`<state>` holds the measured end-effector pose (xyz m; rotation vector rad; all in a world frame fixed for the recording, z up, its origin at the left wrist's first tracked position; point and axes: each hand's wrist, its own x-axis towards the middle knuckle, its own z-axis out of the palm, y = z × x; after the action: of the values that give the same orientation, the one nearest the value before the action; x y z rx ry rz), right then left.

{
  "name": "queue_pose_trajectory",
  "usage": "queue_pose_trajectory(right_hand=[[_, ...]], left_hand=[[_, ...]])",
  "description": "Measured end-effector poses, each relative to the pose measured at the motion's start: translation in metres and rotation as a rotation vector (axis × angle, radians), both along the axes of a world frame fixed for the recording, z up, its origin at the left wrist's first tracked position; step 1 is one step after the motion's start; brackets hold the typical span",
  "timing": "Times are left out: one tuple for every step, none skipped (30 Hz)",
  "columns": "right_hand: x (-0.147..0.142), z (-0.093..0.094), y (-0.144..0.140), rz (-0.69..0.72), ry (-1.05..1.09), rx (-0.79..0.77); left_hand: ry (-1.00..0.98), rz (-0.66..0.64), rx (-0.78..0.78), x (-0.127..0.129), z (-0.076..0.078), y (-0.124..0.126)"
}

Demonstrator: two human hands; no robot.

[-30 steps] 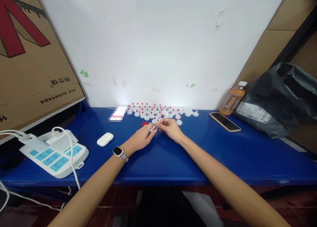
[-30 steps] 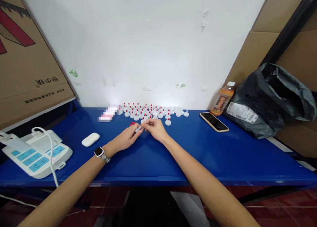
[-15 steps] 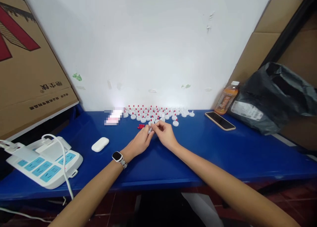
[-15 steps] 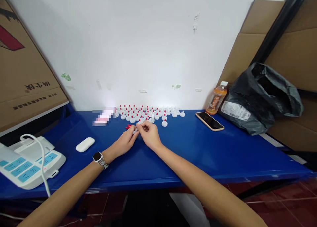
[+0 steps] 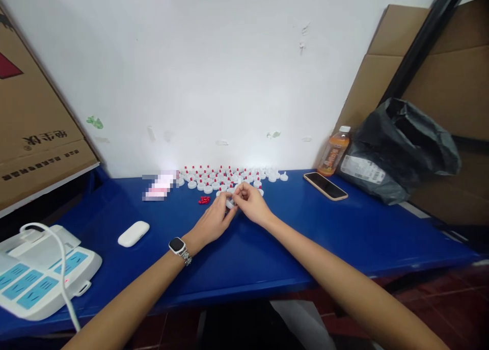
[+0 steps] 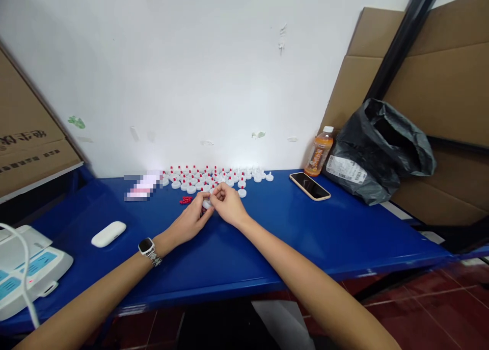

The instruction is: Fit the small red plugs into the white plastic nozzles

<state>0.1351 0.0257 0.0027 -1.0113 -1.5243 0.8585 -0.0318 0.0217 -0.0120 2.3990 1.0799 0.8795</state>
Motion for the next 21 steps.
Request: queue_pose_trajectory(right_hand=[[0.009, 0.002, 0.001, -0.028, -0.089, 0.032], [0.017, 0.004, 0.001, -0.056, -0.185, 0.071], [0.025, 0.006, 0.002, -0.079, -0.286, 0.112], [0.032, 0.007, 0.002, -0.096, -0.383, 0.149], [0.038, 0.008, 0.003, -0.103, -0.473, 0.178], [0.042, 0.009, 0.004, -0.102, -0.55, 0.197], [0.045, 0.01, 0.005, -0.095, -0.614, 0.206], [0.047, 0.01, 0.006, -0.086, -0.662, 0.206], [0.048, 0.011, 0.007, -0.077, -0.694, 0.202], [0.049, 0.011, 0.008, -0.075, -0.709, 0.194], [0.051, 0.012, 0.009, -0.089, -0.701, 0.186], [0.055, 0.013, 0.012, -0.124, -0.673, 0.18], [0.061, 0.014, 0.015, -0.185, -0.631, 0.175], [0.069, 0.015, 0.019, -0.265, -0.586, 0.169], [0.079, 0.015, 0.024, -0.357, -0.541, 0.159], [0.09, 0.015, 0.03, -0.454, -0.517, 0.134], [0.102, 0.014, 0.037, -0.529, -0.521, 0.099], [0.112, 0.012, 0.044, -0.581, -0.538, 0.047], [0.121, 0.009, 0.051, -0.61, -0.573, -0.02], [0.127, 0.006, 0.057, -0.62, -0.609, -0.087], [0.131, 0.002, 0.062, -0.629, -0.629, -0.133]], left_hand=[[0.005, 0.022, 0.02, 0.004, -0.001, 0.001], [0.01, 0.052, 0.043, 0.008, -0.002, 0.002], [0.017, 0.078, 0.066, 0.011, -0.002, 0.003], [0.024, 0.093, 0.088, 0.014, -0.002, 0.003], [0.031, 0.095, 0.107, 0.016, -0.001, 0.003], [0.038, 0.085, 0.123, 0.017, -0.001, 0.003], [0.045, 0.066, 0.136, 0.018, 0.001, 0.004], [0.051, 0.047, 0.147, 0.019, 0.002, 0.005], [0.051, 0.032, 0.153, 0.02, 0.004, 0.006], [0.048, 0.021, 0.156, 0.021, 0.005, 0.007], [0.041, 0.014, 0.158, 0.023, 0.007, 0.009], [0.035, 0.01, 0.159, 0.025, 0.009, 0.011], [0.027, 0.011, 0.161, 0.028, 0.011, 0.013], [0.021, 0.014, 0.162, 0.032, 0.012, 0.015], [0.017, 0.016, 0.161, 0.037, 0.014, 0.016], [0.015, 0.015, 0.159, 0.042, 0.016, 0.018], [0.012, 0.012, 0.157, 0.048, 0.018, 0.018], [0.008, 0.005, 0.157, 0.055, 0.02, 0.018], [0.004, -0.005, 0.158, 0.061, 0.022, 0.018], [0.001, -0.015, 0.162, 0.068, 0.023, 0.018], [0.0, -0.025, 0.169, 0.074, 0.024, 0.017]])
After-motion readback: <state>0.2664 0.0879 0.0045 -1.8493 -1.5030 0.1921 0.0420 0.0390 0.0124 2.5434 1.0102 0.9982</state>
